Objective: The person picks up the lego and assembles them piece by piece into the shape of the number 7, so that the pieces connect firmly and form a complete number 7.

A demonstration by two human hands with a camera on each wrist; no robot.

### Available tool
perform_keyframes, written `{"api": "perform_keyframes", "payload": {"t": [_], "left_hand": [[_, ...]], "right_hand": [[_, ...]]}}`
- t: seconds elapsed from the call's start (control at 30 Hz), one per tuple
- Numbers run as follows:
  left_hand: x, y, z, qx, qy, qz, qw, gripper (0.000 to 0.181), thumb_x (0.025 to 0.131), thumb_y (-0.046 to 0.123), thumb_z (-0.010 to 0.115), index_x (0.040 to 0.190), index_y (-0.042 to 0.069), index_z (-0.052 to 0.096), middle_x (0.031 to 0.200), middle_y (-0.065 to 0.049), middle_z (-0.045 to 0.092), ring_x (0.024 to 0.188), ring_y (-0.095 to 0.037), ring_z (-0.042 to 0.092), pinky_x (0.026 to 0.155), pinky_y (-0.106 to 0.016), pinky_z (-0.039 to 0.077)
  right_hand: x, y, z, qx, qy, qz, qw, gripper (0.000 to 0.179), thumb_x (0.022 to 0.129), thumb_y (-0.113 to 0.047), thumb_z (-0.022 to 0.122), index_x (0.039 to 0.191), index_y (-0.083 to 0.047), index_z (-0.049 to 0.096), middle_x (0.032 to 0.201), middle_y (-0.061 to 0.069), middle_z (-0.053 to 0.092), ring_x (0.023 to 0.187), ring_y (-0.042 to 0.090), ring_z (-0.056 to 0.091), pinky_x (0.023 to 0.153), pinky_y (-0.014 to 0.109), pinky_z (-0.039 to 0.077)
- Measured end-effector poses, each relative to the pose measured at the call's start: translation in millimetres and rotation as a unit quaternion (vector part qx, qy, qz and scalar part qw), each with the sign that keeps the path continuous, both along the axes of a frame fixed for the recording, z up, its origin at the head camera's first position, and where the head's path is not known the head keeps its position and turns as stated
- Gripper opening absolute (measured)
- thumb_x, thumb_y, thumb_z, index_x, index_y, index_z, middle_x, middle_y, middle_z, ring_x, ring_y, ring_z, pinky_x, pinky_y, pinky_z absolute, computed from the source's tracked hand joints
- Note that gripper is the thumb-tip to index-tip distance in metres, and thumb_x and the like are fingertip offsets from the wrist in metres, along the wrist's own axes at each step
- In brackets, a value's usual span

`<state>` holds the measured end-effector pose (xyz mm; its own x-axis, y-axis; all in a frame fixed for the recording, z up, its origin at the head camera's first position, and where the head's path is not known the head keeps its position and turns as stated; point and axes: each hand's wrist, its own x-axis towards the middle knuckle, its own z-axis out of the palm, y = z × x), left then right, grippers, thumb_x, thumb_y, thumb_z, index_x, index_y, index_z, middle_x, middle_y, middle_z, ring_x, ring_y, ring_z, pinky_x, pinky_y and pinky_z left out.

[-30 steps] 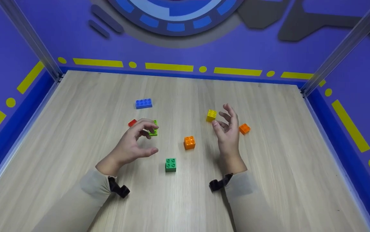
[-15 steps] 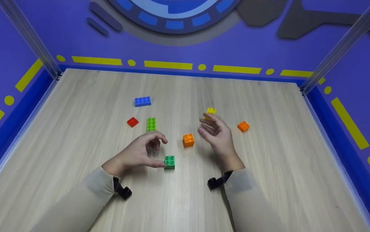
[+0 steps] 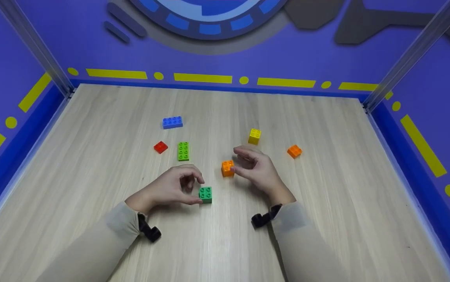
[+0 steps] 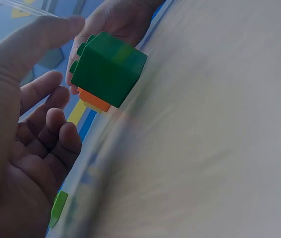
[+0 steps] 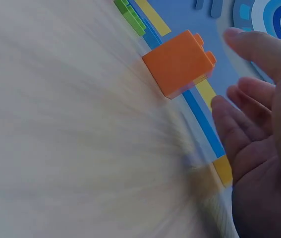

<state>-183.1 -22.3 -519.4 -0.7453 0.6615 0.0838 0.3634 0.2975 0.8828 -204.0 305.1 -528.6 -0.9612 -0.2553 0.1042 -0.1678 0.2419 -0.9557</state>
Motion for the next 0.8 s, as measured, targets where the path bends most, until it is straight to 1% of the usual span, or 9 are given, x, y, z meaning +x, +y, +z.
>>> {"api": "perform_keyframes", "payload": {"t": [0.07, 0.1, 0.13, 0.23, 0.37, 0.43, 0.5, 0.63, 0.8], "left_hand": [[-0.3, -0.8, -1.2, -0.002, -0.004, -0.003, 1.0, 0.042, 0.087, 0.028, 0.101, 0.119, 0.012, 0.08, 0.112, -0.012, 0.075, 0.088, -0.008, 0.059, 0.08, -0.021, 0.049], [-0.5, -1.0, -1.5, -0.002, -0.004, -0.003, 1.0, 0.039, 0.087, 0.027, 0.1, 0.118, 0.013, 0.08, 0.111, -0.012, 0.075, 0.088, -0.008, 0.059, 0.079, -0.021, 0.049], [-0.7, -1.2, -1.4, -0.003, -0.006, -0.003, 1.0, 0.037, 0.088, 0.027, 0.1, 0.117, 0.014, 0.081, 0.111, -0.011, 0.075, 0.088, -0.008, 0.06, 0.079, -0.02, 0.049], [-0.5, -1.5, -1.5, -0.003, -0.01, -0.006, 0.9999, 0.033, 0.089, 0.026, 0.098, 0.116, 0.015, 0.083, 0.112, -0.01, 0.076, 0.087, -0.008, 0.061, 0.079, -0.02, 0.05], [-0.2, -1.5, -1.2, -0.005, -0.014, -0.007, 0.9999, 0.029, 0.09, 0.025, 0.098, 0.114, 0.015, 0.084, 0.112, -0.005, 0.078, 0.089, -0.01, 0.063, 0.08, -0.02, 0.052], [-0.1, -1.6, -1.5, -0.004, -0.018, -0.007, 0.9998, 0.028, 0.09, 0.024, 0.097, 0.113, 0.015, 0.085, 0.112, -0.003, 0.078, 0.09, -0.012, 0.064, 0.081, -0.02, 0.052], [-0.1, -1.5, -2.1, -0.004, -0.022, -0.007, 0.9997, 0.027, 0.09, 0.024, 0.097, 0.113, 0.015, 0.085, 0.112, -0.001, 0.079, 0.091, -0.013, 0.066, 0.081, -0.019, 0.053], [-0.3, -1.8, -3.3, -0.004, -0.026, -0.008, 0.9996, 0.026, 0.091, 0.024, 0.097, 0.112, 0.014, 0.086, 0.111, -0.003, 0.079, 0.09, -0.013, 0.066, 0.08, -0.019, 0.053], [0.0, -2.2, -3.9, -0.002, -0.026, -0.01, 0.9996, 0.025, 0.091, 0.023, 0.097, 0.112, 0.014, 0.087, 0.108, -0.006, 0.08, 0.087, -0.011, 0.066, 0.077, -0.018, 0.053]], "right_hand": [[-0.5, 0.1, -0.3, 0.018, -0.015, 0.012, 0.9997, 0.058, 0.099, -0.008, 0.088, 0.154, -0.003, 0.068, 0.161, 0.016, 0.063, 0.149, 0.034, 0.066, 0.115, 0.018, 0.055], [-0.9, 0.2, -0.5, 0.024, -0.021, 0.018, 0.9993, 0.057, 0.099, -0.009, 0.088, 0.153, -0.004, 0.069, 0.16, 0.015, 0.064, 0.149, 0.036, 0.066, 0.114, 0.018, 0.055], [-1.2, 0.0, -0.4, 0.029, -0.025, 0.023, 0.999, 0.057, 0.1, -0.01, 0.088, 0.153, -0.005, 0.069, 0.16, 0.016, 0.065, 0.148, 0.034, 0.066, 0.114, 0.018, 0.055], [-0.7, 0.1, -1.1, 0.052, -0.027, 0.031, 0.9978, 0.054, 0.1, -0.013, 0.088, 0.151, -0.006, 0.072, 0.158, 0.016, 0.067, 0.144, 0.022, 0.07, 0.112, 0.017, 0.055], [0.9, -0.5, -1.2, 0.083, -0.025, 0.033, 0.9957, 0.048, 0.101, -0.016, 0.088, 0.147, -0.007, 0.075, 0.155, 0.017, 0.07, 0.134, 0.005, 0.072, 0.11, 0.014, 0.055], [0.8, -0.7, -1.8, 0.083, -0.028, 0.031, 0.9957, 0.046, 0.101, -0.013, 0.087, 0.145, -0.006, 0.076, 0.154, 0.018, 0.071, 0.13, 0.002, 0.073, 0.108, 0.015, 0.056], [1.4, -1.1, -2.0, 0.075, -0.032, 0.028, 0.9963, 0.045, 0.1, -0.01, 0.086, 0.144, -0.004, 0.076, 0.153, 0.02, 0.071, 0.127, 0.001, 0.074, 0.107, 0.016, 0.058], [1.1, -1.5, -3.0, 0.064, -0.039, 0.016, 0.997, 0.043, 0.099, -0.007, 0.087, 0.141, -0.002, 0.077, 0.151, 0.021, 0.072, 0.123, 0.001, 0.076, 0.105, 0.018, 0.06], [1.3, -1.7, -2.6, 0.056, -0.033, -0.003, 0.9979, 0.042, 0.099, -0.006, 0.086, 0.14, -0.001, 0.078, 0.147, 0.022, 0.073, 0.121, 0.001, 0.076, 0.104, 0.018, 0.061]]}}
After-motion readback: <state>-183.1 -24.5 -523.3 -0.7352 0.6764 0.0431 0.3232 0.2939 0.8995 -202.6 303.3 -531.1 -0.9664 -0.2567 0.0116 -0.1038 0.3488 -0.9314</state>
